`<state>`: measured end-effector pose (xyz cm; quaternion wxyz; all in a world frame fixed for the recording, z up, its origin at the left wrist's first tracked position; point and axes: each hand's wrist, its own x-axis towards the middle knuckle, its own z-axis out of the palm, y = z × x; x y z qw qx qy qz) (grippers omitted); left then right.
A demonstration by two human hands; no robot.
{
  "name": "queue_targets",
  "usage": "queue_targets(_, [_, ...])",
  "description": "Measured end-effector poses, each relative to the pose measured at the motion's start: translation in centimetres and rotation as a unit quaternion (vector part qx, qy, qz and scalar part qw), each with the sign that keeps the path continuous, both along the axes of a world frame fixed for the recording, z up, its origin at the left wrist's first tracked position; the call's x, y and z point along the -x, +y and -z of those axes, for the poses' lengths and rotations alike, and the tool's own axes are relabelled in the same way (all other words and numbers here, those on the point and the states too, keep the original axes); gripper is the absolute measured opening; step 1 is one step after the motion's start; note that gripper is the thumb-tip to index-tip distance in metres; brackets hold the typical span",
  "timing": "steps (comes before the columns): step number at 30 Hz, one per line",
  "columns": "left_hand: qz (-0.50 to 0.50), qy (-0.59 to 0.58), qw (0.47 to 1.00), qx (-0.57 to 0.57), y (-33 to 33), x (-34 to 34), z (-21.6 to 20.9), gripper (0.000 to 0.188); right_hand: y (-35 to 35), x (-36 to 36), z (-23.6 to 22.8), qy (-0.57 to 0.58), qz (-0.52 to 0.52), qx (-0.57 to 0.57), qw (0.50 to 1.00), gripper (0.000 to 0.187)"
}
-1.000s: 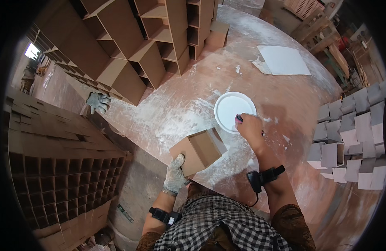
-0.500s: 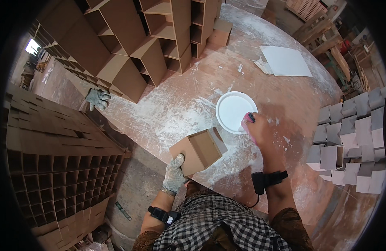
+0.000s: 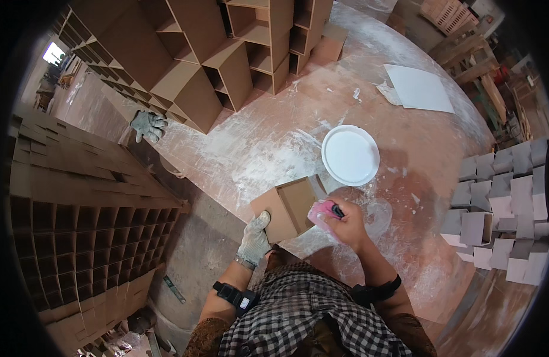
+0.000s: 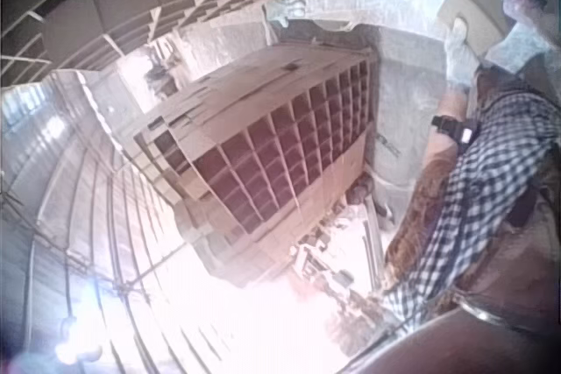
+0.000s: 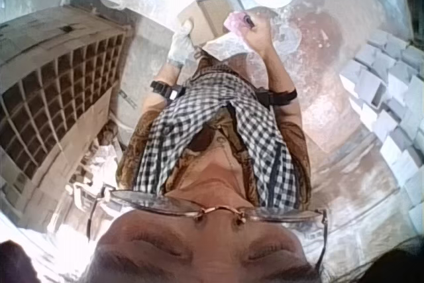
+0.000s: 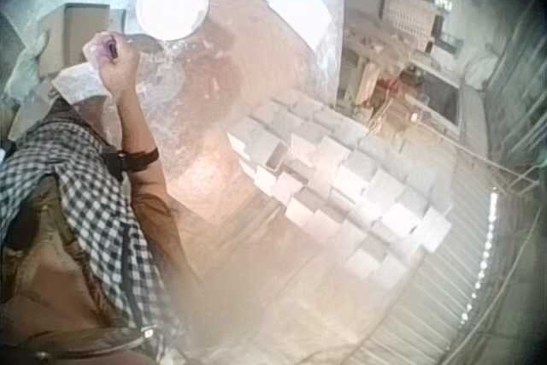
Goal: The recorder applies a white finish or paint to a small square wooden box using a pink applicator/sponge.
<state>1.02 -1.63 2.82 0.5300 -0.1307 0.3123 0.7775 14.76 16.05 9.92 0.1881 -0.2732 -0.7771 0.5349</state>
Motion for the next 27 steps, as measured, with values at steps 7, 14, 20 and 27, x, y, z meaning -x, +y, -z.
queue_targets(7, [0.014,0.009,1.000,-0.018,-0.5,0.2,0.6,0.050,-0.9,0.7,0.6,-0.119,0.024,-0.042,0.992,0.022])
queue_targets(14, [0.028,0.005,1.000,-0.004,-0.7,0.9,0.5,0.046,-1.2,5.2,1.0,-0.092,0.029,-0.142,0.985,0.024])
queue_targets(20, [-0.014,-0.005,0.999,-0.038,-0.4,0.2,1.5,0.043,-0.5,4.9,0.5,-0.123,0.084,-0.171,0.974,0.019])
queue_targets(27, [0.014,0.001,1.000,-0.025,0.2,0.7,0.7,0.041,-1.0,2.6,0.5,-0.210,0.109,-0.124,0.964,0.021])
